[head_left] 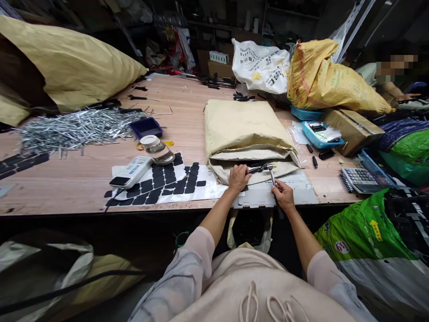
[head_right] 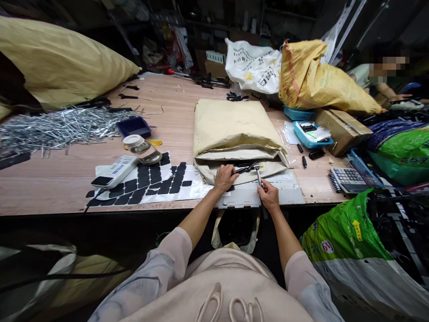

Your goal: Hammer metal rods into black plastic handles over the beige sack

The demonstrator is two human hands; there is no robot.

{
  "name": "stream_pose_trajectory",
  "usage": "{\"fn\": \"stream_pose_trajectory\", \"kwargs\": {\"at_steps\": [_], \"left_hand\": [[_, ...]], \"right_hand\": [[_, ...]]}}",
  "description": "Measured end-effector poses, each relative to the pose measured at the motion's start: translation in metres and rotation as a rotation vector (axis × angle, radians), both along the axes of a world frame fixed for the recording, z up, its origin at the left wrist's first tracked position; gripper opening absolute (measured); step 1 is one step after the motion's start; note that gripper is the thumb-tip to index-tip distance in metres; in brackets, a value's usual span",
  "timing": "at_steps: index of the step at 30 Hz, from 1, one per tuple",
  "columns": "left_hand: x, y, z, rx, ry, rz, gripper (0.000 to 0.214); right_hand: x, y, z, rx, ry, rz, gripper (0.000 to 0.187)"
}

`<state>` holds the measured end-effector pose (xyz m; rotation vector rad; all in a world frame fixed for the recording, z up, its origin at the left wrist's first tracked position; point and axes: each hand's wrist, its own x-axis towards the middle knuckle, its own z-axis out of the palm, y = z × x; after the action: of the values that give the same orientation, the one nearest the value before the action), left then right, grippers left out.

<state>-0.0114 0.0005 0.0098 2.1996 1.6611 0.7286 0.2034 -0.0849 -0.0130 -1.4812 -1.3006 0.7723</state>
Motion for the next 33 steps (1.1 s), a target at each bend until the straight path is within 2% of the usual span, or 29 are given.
{"fn": "stream_pose_trajectory", "kwargs": {"at_steps": [5, 9, 14, 23, 29, 33], "left_hand": [[0.004, -0.009, 0.001, 0.033, -0.115, -0.031, 0.015], [0.006, -0.015, -0.006, -0.068, -0.123, -0.027, 0.017], [0.007, -0.012, -0.006, -0.161, -0.139, 0.029, 0.02], [0.008, -0.013, -0.005, -0.167, -0.16, 0.033, 0.019], [0.009, -0.013, -0.005, -0.167, -0.165, 0.032, 0.018], [0.009, -0.012, -0.008, -0.157, -0.172, 0.026, 0.019]], "right_hand": [[0.0, 0.0, 0.0, 0.018, -0.007, 0.006, 0.052], [0.0, -0.001, 0.002, 0.034, -0.027, -0.003, 0.053], [-0.004, -0.01, 0.012, 0.06, -0.014, -0.03, 0.048], [-0.018, -0.02, 0.03, 0.03, -0.091, 0.058, 0.046], [-0.019, -0.017, 0.028, 0.037, -0.161, 0.07, 0.043], [-0.017, -0.016, 0.027, 0.044, -0.129, 0.041, 0.044]]}}
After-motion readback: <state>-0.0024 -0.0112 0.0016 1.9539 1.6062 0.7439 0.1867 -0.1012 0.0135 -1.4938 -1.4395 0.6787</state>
